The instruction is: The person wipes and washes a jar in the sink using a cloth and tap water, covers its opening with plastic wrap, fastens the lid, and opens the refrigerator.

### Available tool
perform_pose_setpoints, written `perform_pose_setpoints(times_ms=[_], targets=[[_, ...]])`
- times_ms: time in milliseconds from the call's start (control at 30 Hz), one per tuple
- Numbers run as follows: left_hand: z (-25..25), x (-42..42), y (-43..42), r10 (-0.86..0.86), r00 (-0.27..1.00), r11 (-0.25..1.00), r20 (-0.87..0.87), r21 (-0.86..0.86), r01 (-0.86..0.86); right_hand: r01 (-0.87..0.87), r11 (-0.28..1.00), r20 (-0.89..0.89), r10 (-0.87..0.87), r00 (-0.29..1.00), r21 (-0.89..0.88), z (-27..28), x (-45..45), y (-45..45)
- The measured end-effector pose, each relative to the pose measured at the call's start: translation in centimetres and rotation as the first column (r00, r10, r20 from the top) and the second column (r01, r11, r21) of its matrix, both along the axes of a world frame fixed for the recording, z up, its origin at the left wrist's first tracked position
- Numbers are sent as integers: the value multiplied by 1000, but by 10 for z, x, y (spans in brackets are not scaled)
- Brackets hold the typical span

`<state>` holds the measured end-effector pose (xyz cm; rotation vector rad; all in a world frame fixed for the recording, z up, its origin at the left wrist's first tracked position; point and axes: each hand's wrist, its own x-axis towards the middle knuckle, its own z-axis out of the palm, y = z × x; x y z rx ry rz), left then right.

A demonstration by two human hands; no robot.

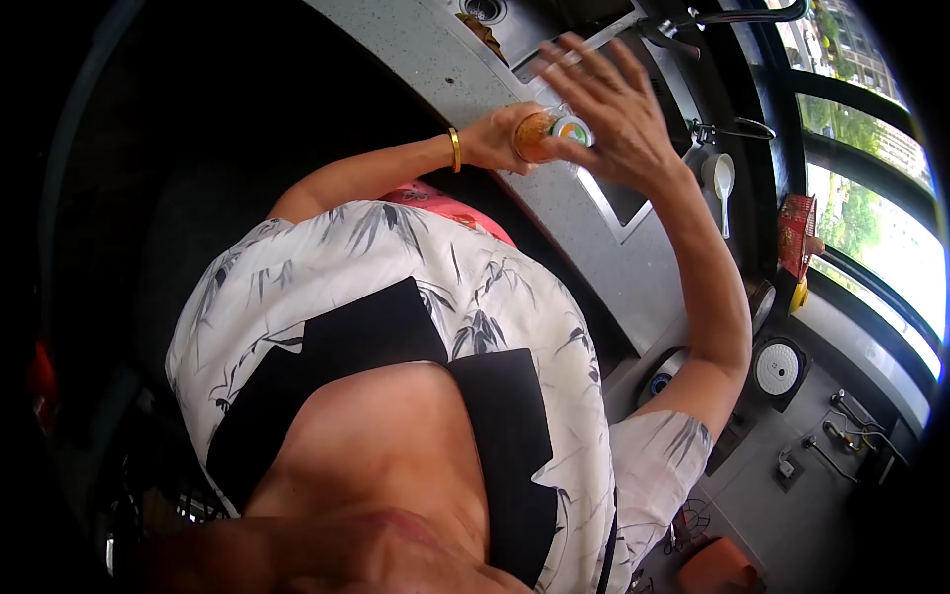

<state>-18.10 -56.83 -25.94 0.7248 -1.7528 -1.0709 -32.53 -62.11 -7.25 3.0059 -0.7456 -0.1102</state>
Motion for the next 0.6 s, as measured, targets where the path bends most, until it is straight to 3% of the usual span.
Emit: perform_pose_setpoints(times_ms=[133,200,233,267,500,600], targets=[[-2,-1,-6,-80,996,993,-44,-91,76,-267,951,-43,277,960,154,-17,6,4],[-6,-3,-5,-81,992,988,96,-125,93,-352,906,-51,373,926,236,-24,8,4],[-1,-2,-5,-82,983,984,165,-143,106,-318,918,-43,337,940,237,-26,11,5],[7,-2,-2,2,1000,990,23,-140,1,-281,929,-36,298,954,242,-27,11,7],[24,3,4,-58,997,996,51,71,54,-117,989,225,93,970,95,-31,15,22],[13,-5,5,46,994,998,-101,45,-41,47,996,258,-65,964,73,-39,17,31]])
